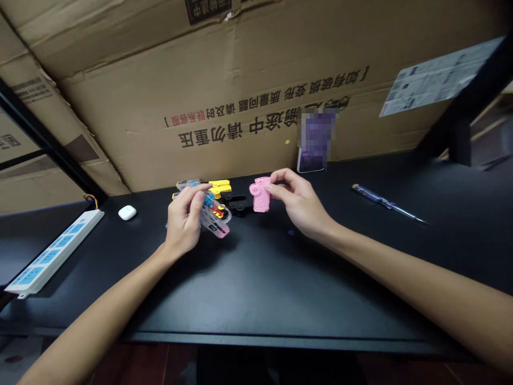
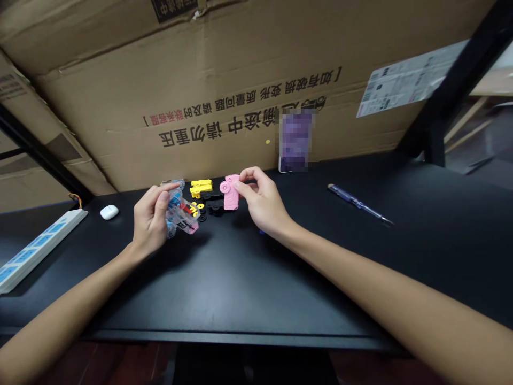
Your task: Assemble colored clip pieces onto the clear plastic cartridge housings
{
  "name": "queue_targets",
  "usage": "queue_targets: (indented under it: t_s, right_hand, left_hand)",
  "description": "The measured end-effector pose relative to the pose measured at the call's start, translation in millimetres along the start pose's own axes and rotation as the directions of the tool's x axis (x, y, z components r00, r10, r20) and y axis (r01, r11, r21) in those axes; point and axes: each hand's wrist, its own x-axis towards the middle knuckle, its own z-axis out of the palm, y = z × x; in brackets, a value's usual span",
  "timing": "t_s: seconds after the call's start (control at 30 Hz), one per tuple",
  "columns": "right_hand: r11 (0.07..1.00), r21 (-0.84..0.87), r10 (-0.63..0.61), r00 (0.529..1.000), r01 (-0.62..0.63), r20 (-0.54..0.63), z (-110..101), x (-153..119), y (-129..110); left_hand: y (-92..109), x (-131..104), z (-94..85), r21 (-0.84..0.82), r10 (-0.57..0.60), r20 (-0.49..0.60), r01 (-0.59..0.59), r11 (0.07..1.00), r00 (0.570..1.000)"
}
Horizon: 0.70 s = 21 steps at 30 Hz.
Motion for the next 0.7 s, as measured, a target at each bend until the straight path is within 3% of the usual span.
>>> queue_targets:
  t_s: [0.07,0.17,0.23,0.3,0.4,0.53,0.63,0.7]
  right_hand:
    - [0.997,-0.073,0.013,0.998,-0.008,0.065,-4,2,1]
    - [0.973,-0.224,-0.021,0.988,0.055,0.154,-6,1,-4]
    - [0.959,-0.266,-0.042,0.980,0.095,0.196,-5,-1,-7]
    - [0.962,-0.251,-0.054,0.975,0.109,0.216,-4,-3,-9]
    - [0.975,-0.198,-0.056,0.972,0.102,0.226,0,-6,-7]
    - [0.992,-0.113,-0.017,0.960,0.050,0.280,4,-12,-1]
    - [0.991,-0.113,-0.030,0.950,0.068,0.311,6,-16,1]
    - [0.987,-0.130,-0.052,0.948,0.097,0.313,6,-17,0]
  left_hand:
    - [-2,4,1.1,-0.200,-0.147,0.009,0.146,0.969,0.989]
    - [-3,9,1.4,-0.443,-0.338,0.119,0.355,0.823,0.933]
    - [0,11,-1.9,-0.450,-0.370,0.243,0.443,0.776,0.896]
    - [7,11,-7.2,-0.328,-0.342,0.352,0.457,0.826,0.871]
    - [21,7,-12.6,-0.037,-0.265,0.500,0.326,0.945,0.825]
    - [31,-3,-8.6,0.273,-0.152,0.679,-0.054,0.961,0.718]
    - [28,-11,-5.0,0.315,-0.049,0.760,-0.302,0.900,0.648]
    - [22,-15,-6.9,0.285,0.027,0.775,-0.388,0.876,0.631]
